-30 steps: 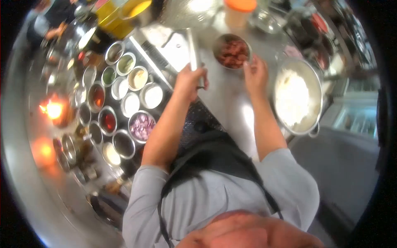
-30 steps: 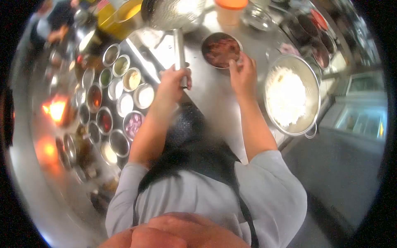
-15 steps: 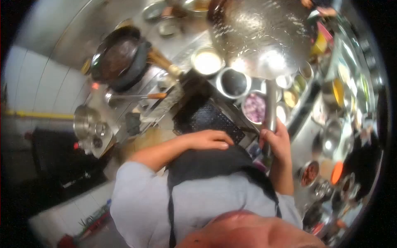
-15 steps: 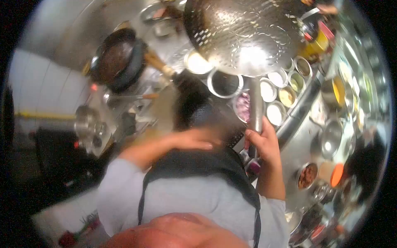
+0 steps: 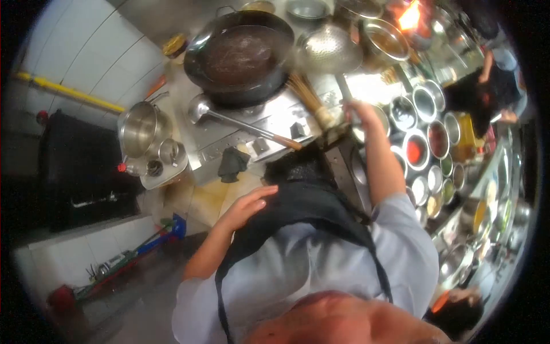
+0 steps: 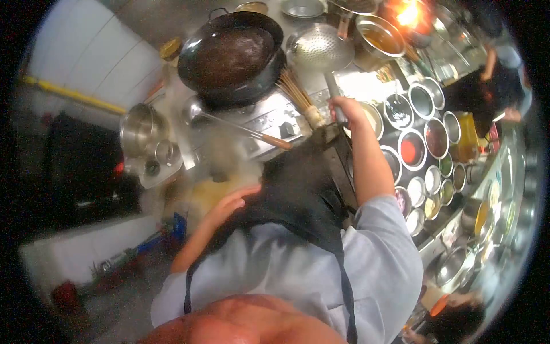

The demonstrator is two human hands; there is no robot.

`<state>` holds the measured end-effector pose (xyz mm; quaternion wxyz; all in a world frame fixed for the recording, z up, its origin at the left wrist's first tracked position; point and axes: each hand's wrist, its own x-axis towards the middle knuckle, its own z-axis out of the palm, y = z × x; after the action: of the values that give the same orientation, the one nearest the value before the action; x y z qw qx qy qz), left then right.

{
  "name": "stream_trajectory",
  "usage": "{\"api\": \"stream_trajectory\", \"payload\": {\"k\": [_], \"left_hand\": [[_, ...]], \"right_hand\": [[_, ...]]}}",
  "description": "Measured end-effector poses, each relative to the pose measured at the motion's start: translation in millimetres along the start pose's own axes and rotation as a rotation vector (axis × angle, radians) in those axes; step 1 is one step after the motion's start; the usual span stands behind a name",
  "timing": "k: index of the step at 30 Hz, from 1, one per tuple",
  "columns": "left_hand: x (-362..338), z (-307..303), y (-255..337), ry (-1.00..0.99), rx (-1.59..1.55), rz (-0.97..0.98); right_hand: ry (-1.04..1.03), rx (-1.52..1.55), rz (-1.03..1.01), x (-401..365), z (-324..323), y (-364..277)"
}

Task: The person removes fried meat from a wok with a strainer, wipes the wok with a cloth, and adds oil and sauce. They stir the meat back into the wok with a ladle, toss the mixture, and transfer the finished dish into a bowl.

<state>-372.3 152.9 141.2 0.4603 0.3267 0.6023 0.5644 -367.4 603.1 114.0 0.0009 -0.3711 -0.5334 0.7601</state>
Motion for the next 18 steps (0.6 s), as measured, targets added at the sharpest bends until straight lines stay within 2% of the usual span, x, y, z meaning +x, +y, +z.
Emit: {"api": "stream_trajectory", "payload": {"k": [4,6,8,9,10,11,12,13,14,16,18], "left_hand": [[-4.6,-9.6,-3.8,0.119,-0.017,-0.024],[-2.8,-6.7,-8.9,0.278,-0.075,-0.186],[5.1,-0.7,2.4,0.365,-0.058,-0.216],[10.7,2.5,7.7,0.419,-0.033,-0.24],[16.5,4.8,-1.4,0.397,-0.029,-0.252],[20.5,6.9,-19.7,0.423,-0.192,-0.274],[25.3,6.4,-27.7,0.459,-0.353,-0.301],[35.2,3.8,-20.3,0.46,-0.341,-0.317],[46.5,3.2,-8.7,0.444,-0.255,-0.311],[59.3,6.2,9.3,0.421,-0.153,-0.343],[70.5,6.4,18.8,0.41,-0.285,-0.457]], "right_hand": [[-0.089,0.119,0.016,100.6,2.0,-3.4],[-0.112,0.175,0.002,129.0,5.8,-3.2],[0.082,0.247,-0.034,125.4,11.3,2.0],[0.028,0.09,-0.06,134.7,-8.5,14.0],[0.33,-0.389,-0.35,135.1,-18.3,28.5],[0.625,-0.88,-0.628,128.2,-25.6,45.4],[0.645,-0.83,-0.698,62.1,0.0,19.8],[0.497,-0.807,-0.407,23.0,9.8,14.7],[0.387,-0.817,-0.446,5.3,13.9,44.4],[-0.214,-0.816,-0.536,-6.8,7.4,123.2],[-0.28,-0.566,-0.372,57.5,-15.7,261.4]]}}
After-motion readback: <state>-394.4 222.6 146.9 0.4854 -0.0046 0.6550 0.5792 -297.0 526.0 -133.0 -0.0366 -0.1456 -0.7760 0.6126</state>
